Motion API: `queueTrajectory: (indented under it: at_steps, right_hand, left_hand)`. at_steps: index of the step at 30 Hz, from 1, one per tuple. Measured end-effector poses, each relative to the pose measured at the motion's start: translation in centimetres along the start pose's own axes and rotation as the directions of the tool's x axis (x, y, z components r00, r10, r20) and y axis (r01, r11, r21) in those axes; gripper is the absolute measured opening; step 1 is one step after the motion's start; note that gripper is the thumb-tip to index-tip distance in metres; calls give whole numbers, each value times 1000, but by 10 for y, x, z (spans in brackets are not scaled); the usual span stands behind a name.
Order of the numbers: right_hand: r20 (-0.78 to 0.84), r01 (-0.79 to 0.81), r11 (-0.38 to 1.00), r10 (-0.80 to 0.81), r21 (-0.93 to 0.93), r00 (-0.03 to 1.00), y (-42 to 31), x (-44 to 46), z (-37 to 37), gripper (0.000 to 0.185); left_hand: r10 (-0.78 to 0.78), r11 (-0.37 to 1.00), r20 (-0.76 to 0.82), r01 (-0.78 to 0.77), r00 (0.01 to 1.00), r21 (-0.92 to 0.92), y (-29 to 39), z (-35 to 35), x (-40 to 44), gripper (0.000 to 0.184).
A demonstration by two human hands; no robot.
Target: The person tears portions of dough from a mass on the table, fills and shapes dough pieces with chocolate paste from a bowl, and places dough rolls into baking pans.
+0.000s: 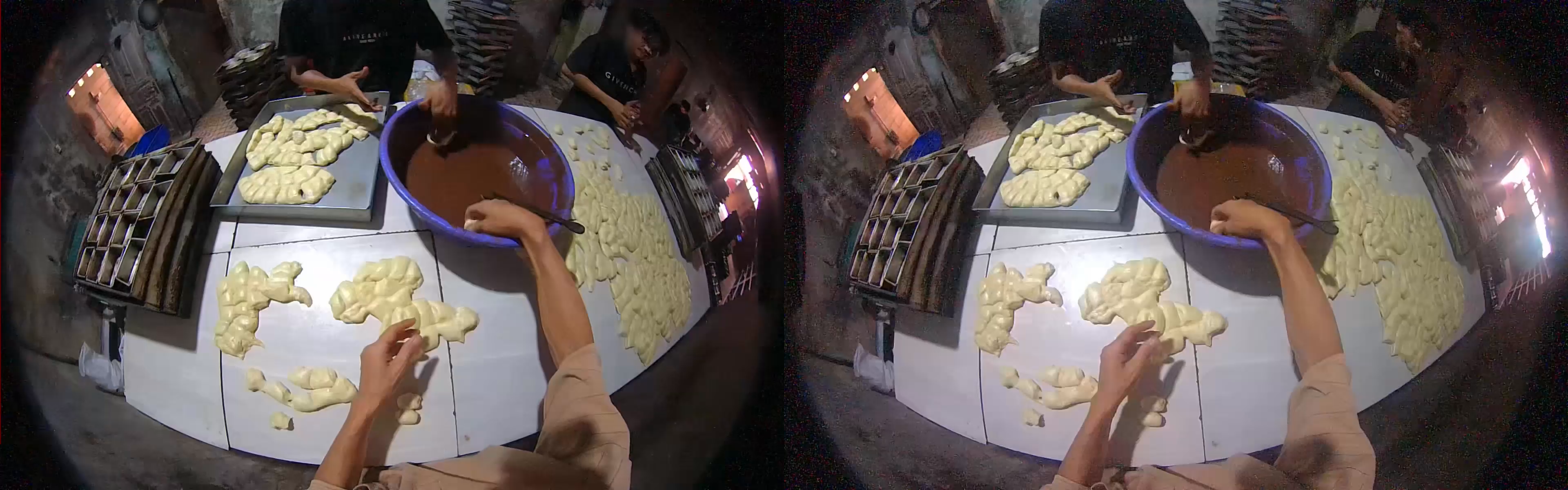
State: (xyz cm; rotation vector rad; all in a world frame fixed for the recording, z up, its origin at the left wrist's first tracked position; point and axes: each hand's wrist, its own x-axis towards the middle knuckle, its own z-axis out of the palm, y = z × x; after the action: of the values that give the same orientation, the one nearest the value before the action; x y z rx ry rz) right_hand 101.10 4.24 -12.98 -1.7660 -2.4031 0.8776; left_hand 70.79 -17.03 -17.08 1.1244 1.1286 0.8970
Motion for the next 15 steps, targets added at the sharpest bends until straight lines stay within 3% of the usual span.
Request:
queueTrajectory:
  at_steps: [2,3,5,6,9,11,13,14,15]
  right_hand:
    - [-50,-50,975,62,216,997,-19,-12,-13,27]
    - [-69,-16,900,51,436,996,-19,-14,-11,25]
    - [-119,72,617,35,783,992,-18,-17,-9,22]
    - [-193,154,478,34,865,981,-40,-30,-10,18]
    - [-278,263,197,50,944,959,-74,-56,9,13]
    - [-314,311,41,92,950,945,-93,-68,36,13]
    - [-284,288,-50,81,956,956,-111,-85,61,15]
    - [-291,306,-75,165,949,942,-115,-86,82,16]
    - [-246,255,-72,113,964,963,-125,-100,89,15]
  left_hand:
    - [-87,995,41,89,995,-54,1,2,0,38]
    - [-68,996,53,70,996,-48,2,6,2,38]
    - [-19,999,71,22,997,-42,4,16,9,39]
    - [8,1000,91,-7,996,-5,11,20,12,39]
    - [78,986,169,-51,983,-162,19,36,33,46]
    - [55,937,174,9,983,-348,35,46,35,53]
    - [74,845,171,29,982,-534,32,50,36,58]
    - [65,811,170,47,983,-583,26,48,35,55]
    - [56,775,171,65,984,-628,20,45,31,52]
